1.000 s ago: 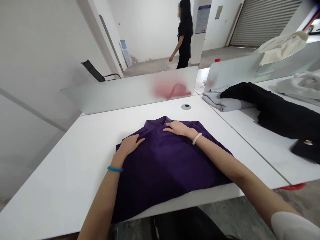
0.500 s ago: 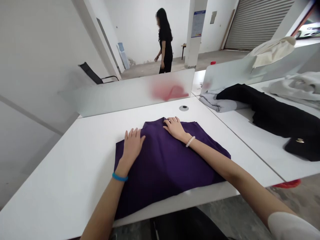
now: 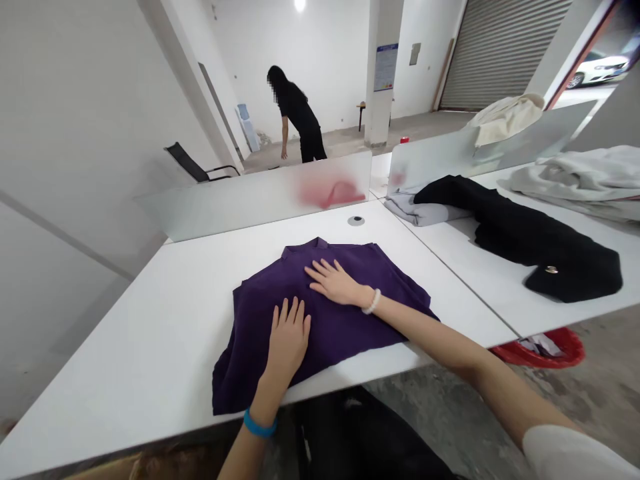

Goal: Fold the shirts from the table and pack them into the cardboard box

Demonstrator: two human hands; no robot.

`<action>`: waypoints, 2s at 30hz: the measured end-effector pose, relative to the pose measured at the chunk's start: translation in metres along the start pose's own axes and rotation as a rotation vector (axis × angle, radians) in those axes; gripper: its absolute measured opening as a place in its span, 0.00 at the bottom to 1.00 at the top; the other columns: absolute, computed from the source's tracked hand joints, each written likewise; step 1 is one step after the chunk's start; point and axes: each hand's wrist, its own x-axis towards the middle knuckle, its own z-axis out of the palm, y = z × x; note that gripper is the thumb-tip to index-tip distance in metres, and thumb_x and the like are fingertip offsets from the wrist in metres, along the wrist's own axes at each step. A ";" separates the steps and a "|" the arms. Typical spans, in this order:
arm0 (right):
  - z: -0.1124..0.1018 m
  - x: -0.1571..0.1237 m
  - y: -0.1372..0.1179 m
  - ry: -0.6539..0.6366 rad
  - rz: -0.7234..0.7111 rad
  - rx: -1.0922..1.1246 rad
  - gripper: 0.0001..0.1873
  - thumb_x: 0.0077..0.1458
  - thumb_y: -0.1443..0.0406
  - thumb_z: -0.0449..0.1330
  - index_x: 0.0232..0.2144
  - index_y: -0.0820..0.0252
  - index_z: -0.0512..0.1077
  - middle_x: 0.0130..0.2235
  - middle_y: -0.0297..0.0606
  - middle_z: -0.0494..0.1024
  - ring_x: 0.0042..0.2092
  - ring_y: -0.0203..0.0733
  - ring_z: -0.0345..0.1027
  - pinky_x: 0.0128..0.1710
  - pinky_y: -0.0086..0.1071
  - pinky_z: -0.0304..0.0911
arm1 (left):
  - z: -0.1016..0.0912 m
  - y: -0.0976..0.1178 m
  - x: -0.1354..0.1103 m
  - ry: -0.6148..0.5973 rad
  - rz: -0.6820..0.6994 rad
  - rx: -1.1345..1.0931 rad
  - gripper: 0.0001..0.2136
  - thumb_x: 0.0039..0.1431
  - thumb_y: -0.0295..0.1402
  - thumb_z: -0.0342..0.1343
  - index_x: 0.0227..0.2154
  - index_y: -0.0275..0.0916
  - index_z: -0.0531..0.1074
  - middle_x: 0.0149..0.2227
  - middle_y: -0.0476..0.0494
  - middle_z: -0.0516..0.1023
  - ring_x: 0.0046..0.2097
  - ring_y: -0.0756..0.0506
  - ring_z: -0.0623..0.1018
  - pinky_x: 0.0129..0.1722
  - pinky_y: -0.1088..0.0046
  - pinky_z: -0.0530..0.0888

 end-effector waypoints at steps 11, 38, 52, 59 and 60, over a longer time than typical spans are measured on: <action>0.002 -0.106 -0.003 -0.050 -0.025 0.019 0.29 0.67 0.54 0.36 0.64 0.57 0.54 0.65 0.41 0.56 0.66 0.51 0.45 0.62 0.55 0.44 | 0.008 0.005 -0.040 0.024 -0.068 -0.005 0.24 0.66 0.40 0.35 0.59 0.38 0.63 0.61 0.39 0.64 0.62 0.39 0.64 0.60 0.52 0.61; 0.007 -0.241 0.053 0.164 0.359 0.028 0.27 0.64 0.57 0.41 0.61 0.57 0.60 0.65 0.42 0.56 0.66 0.49 0.45 0.61 0.52 0.50 | 0.035 0.197 -0.027 0.118 0.331 -0.100 0.28 0.61 0.43 0.50 0.60 0.33 0.59 0.60 0.39 0.66 0.60 0.40 0.66 0.57 0.59 0.66; -0.020 -0.280 -0.013 0.559 0.876 1.017 0.25 0.50 0.43 0.56 0.28 0.59 0.74 0.23 0.37 0.73 0.24 0.39 0.65 0.24 0.32 0.63 | 0.017 0.182 -0.008 0.095 0.436 -0.168 0.18 0.66 0.39 0.44 0.53 0.36 0.68 0.55 0.38 0.72 0.51 0.41 0.71 0.45 0.62 0.70; -0.015 -0.251 -0.033 0.418 0.918 1.527 0.33 0.44 0.43 0.62 0.45 0.59 0.75 0.35 0.42 0.80 0.34 0.45 0.75 0.37 0.39 0.71 | 0.009 0.179 0.010 0.109 0.403 -0.243 0.14 0.67 0.33 0.42 0.36 0.38 0.73 0.31 0.45 0.79 0.37 0.45 0.75 0.36 0.69 0.71; -0.015 -0.247 -0.035 0.460 0.920 1.574 0.32 0.45 0.44 0.63 0.46 0.58 0.74 0.37 0.41 0.80 0.37 0.46 0.75 0.40 0.40 0.71 | 0.005 0.179 0.008 0.116 0.399 -0.256 0.14 0.67 0.34 0.41 0.37 0.39 0.73 0.31 0.45 0.79 0.37 0.46 0.75 0.36 0.69 0.71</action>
